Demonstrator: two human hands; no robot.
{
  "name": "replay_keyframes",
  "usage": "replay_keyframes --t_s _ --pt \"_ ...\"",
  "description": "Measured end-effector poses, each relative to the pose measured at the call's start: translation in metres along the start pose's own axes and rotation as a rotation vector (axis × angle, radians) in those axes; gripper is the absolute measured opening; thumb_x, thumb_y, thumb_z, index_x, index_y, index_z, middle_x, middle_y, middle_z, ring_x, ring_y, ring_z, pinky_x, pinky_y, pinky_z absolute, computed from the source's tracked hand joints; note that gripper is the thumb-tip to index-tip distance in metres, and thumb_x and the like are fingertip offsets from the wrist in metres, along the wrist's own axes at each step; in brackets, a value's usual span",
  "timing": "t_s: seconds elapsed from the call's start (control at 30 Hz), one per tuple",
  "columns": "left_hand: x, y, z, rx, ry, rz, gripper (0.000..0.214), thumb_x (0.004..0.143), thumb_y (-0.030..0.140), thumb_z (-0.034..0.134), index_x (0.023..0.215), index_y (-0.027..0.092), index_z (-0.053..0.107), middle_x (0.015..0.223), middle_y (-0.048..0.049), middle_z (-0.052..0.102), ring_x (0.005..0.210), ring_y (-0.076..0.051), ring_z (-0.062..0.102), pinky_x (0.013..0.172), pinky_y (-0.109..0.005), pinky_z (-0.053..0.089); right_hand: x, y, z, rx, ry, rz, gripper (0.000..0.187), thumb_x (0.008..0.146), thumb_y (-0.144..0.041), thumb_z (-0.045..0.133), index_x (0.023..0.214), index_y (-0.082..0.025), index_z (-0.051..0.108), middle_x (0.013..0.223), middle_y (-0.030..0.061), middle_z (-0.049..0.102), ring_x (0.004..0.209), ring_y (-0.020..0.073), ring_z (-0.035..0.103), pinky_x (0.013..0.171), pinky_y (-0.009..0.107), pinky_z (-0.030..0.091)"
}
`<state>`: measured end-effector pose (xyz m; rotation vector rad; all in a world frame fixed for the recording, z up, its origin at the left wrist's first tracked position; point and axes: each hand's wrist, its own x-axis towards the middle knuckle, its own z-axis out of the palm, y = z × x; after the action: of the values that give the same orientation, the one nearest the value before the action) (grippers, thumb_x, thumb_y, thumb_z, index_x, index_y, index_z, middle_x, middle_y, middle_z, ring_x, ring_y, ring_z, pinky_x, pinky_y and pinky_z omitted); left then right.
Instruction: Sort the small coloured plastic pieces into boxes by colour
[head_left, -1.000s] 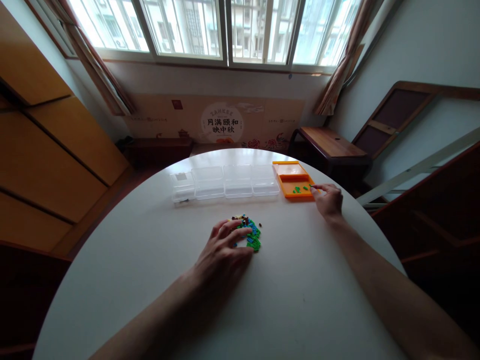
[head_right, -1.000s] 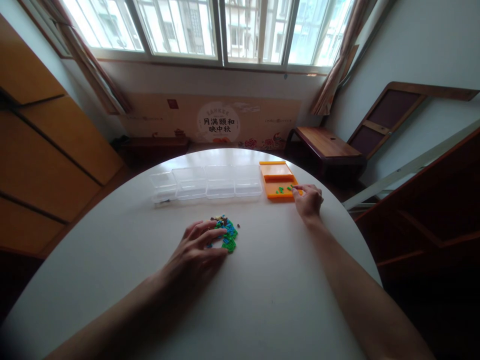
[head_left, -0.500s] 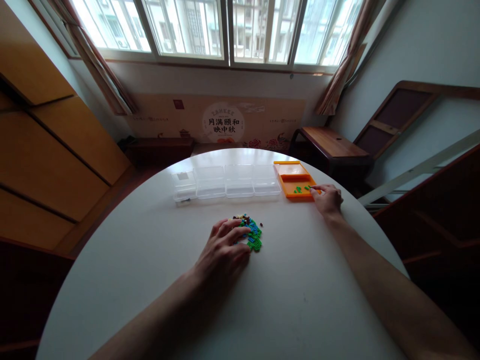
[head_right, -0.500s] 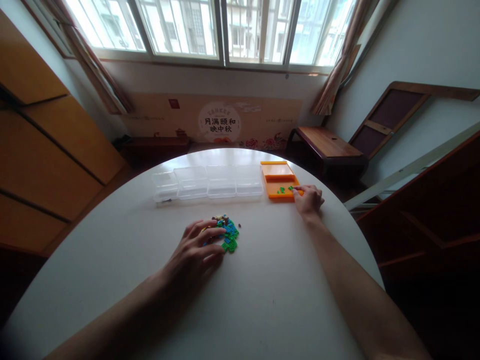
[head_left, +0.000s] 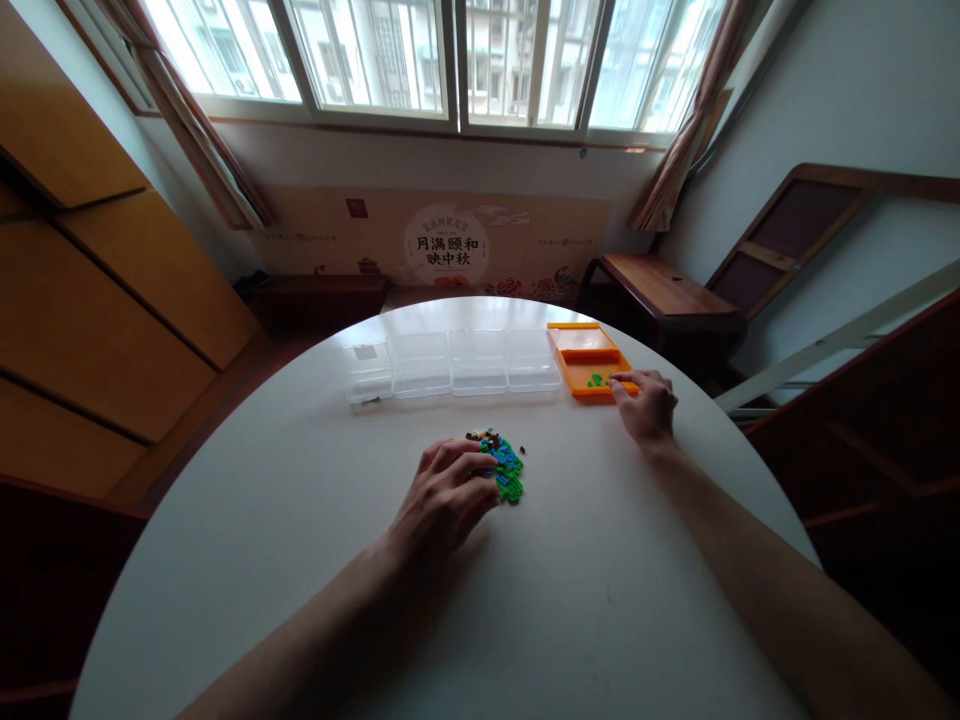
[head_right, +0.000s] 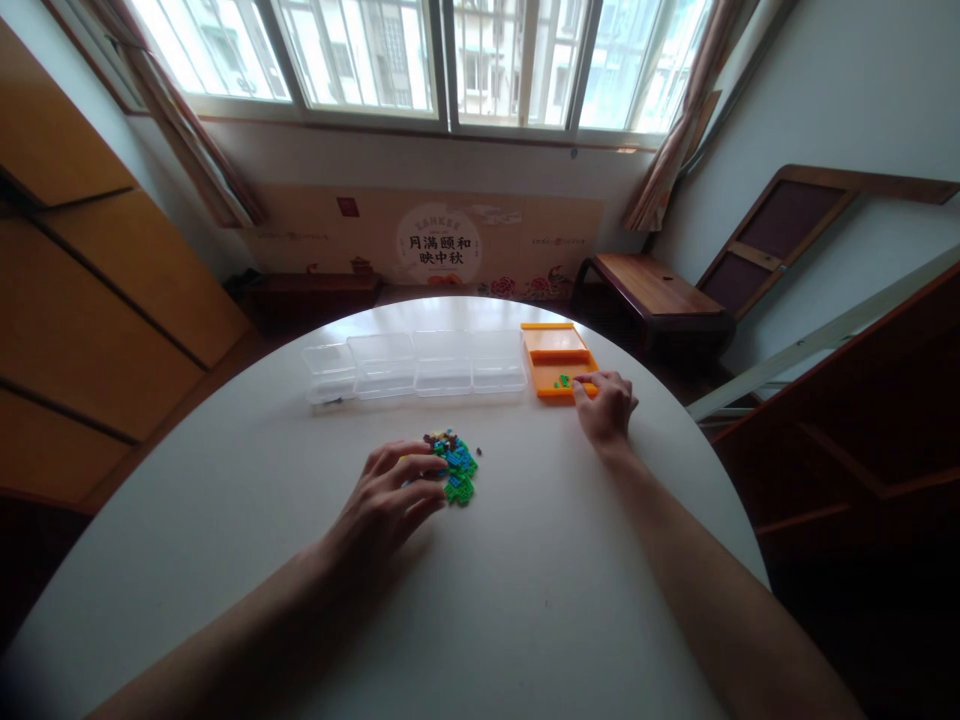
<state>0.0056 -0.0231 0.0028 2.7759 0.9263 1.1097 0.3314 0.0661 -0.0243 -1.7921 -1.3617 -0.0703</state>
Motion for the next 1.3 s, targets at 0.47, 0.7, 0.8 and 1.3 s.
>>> replay_keyframes --t_s 0.47,0.7,0.8,1.3 --pt "0.004 0.001 -0.001 -0.362 0.267 -0.303 0.002 0.081 0.016 0.068 0.083 0.017 0.068 0.083 -0.0039 0.066 0.077 -0.013 0.066 0.069 -0.025 0.056 -0.089 -0.103 -0.021 0.399 -0.427 -0.454 0.012 0.08 -0.026 0.069 0.091 -0.026 0.073 0.096 0.005 0.067 0.096 0.0239 0.058 0.09 0.044 0.04" --pt "0.003 0.001 -0.001 -0.172 0.273 -0.124 0.006 0.081 0.014 0.068 0.084 0.019 0.066 0.078 -0.0021 0.069 0.079 -0.015 0.064 0.073 -0.028 0.055 -0.11 -0.121 -0.023 0.517 -0.588 -0.397 0.007 0.08 -0.024 0.07 0.086 -0.027 0.074 0.092 0.004 0.067 0.092 0.0216 0.058 0.087 0.043 0.043" --pt "0.002 0.003 -0.002 -0.1 0.255 -0.013 0.013 0.081 0.009 0.067 0.088 0.02 0.065 0.081 -0.0005 0.071 0.084 -0.015 0.063 0.078 -0.03 0.053 -0.111 -0.123 -0.024 0.545 -0.608 -0.379 0.006 0.079 -0.023 0.071 0.083 -0.026 0.074 0.091 0.0032 0.067 0.092 0.0209 0.059 0.087 0.041 0.044" --pt "0.003 0.007 -0.01 -0.008 0.186 0.135 0.012 0.084 0.009 0.061 0.089 0.02 0.061 0.081 0.0012 0.071 0.084 -0.014 0.062 0.08 -0.029 0.046 -0.111 -0.122 -0.022 0.595 -0.62 -0.407 0.006 0.078 -0.023 0.073 0.08 -0.028 0.074 0.087 0.0019 0.069 0.089 0.0199 0.061 0.083 0.038 0.046"
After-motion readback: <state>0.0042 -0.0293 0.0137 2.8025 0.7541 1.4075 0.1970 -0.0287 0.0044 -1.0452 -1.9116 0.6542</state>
